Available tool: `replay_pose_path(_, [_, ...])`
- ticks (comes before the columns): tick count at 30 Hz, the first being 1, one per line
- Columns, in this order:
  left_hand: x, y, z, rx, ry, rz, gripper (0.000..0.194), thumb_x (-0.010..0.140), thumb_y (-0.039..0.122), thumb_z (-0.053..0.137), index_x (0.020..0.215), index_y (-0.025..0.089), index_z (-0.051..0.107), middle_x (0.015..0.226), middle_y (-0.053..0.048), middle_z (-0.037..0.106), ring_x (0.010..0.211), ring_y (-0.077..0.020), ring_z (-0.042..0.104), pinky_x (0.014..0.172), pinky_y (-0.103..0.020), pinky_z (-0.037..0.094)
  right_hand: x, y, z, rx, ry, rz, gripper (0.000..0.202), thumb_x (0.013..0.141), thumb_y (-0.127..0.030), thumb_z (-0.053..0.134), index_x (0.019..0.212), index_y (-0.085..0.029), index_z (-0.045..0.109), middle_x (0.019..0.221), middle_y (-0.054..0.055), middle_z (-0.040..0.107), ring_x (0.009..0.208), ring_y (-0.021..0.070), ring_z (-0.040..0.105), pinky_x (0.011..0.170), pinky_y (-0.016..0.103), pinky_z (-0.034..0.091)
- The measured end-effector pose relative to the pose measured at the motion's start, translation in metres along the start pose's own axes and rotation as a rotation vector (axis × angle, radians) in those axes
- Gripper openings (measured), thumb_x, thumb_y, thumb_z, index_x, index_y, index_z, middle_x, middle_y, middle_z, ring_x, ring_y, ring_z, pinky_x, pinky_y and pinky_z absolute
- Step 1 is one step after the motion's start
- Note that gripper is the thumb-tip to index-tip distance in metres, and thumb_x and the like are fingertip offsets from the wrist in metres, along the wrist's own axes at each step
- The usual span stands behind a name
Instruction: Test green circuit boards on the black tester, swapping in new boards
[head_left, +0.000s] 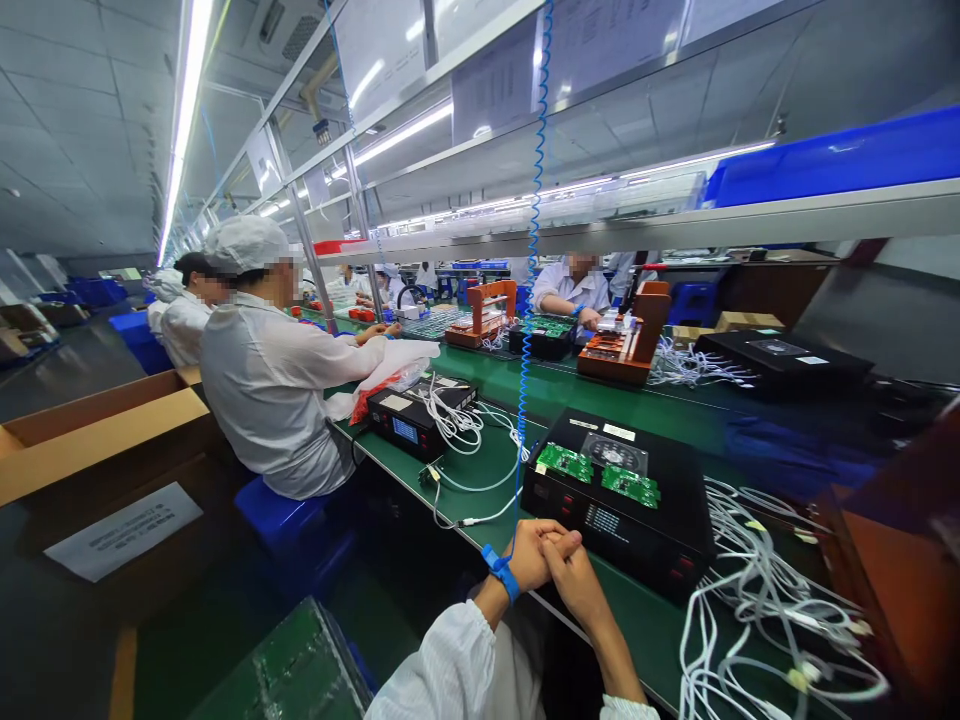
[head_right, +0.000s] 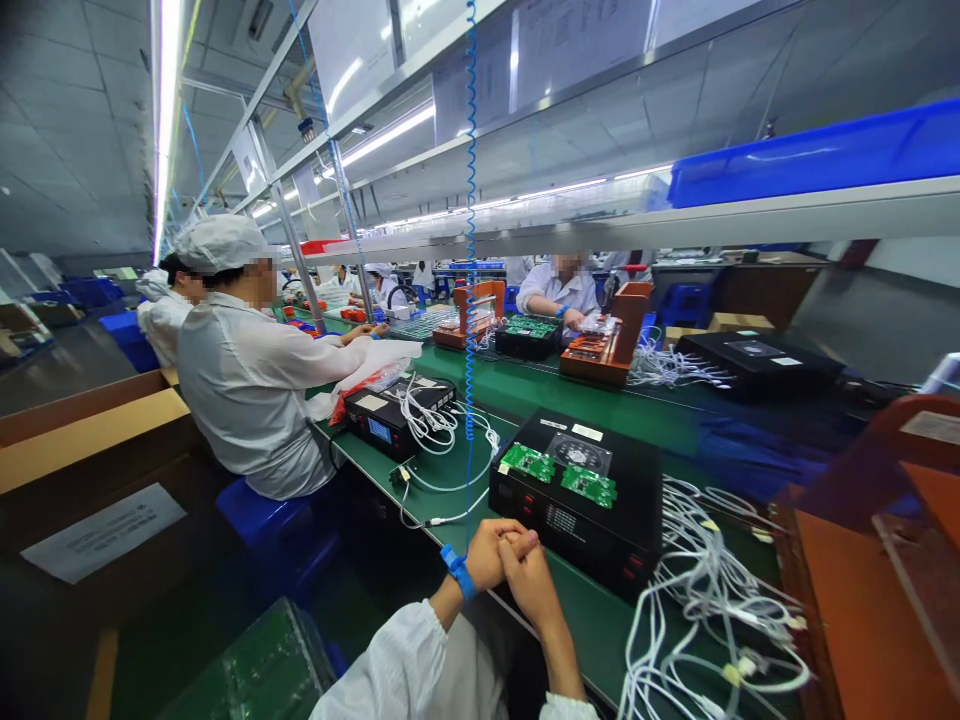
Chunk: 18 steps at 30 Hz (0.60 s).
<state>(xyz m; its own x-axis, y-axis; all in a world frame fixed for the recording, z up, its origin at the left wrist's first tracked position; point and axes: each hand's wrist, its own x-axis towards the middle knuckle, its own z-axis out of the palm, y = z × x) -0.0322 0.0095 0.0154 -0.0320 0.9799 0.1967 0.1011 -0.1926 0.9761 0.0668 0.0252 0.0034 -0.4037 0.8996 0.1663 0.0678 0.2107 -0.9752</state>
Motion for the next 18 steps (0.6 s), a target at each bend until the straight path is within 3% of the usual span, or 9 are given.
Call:
replay_pose_path(7, [0.0026,-0.0004,0.0027,-0.001,-0.010,-0.048,0.054,0.078,0.063,0.067,0.077,0.010,0.073,0.060,-0.001,0.062,0.057,-0.0117,0.050,0.056,-0.024,0.038,-0.0028,-0.0057,0.0035,0.018,0.068,-0.046,0.024,0.076,-0.038,0.047,0.058,-0.022,0.044,0.061,0.000,0.050,0.061,0.0144,0.044,0.058,0.027,0.038])
replay_pose_path(18, [0.0040,0.0014,0.0007,0.002,-0.040,-0.026,0.044,0.082,0.055,0.068,0.077,0.012,0.074,0.063,-0.002,0.063,0.063,-0.0150,0.056,0.062,-0.026,0.043,-0.0005,-0.0024,0.0041,-0.022,0.097,-0.060,0.020,0.076,-0.031,0.046,0.059,-0.022,0.042,0.061,-0.002,0.047,0.061,0.0133,0.044,0.059,0.026,0.037])
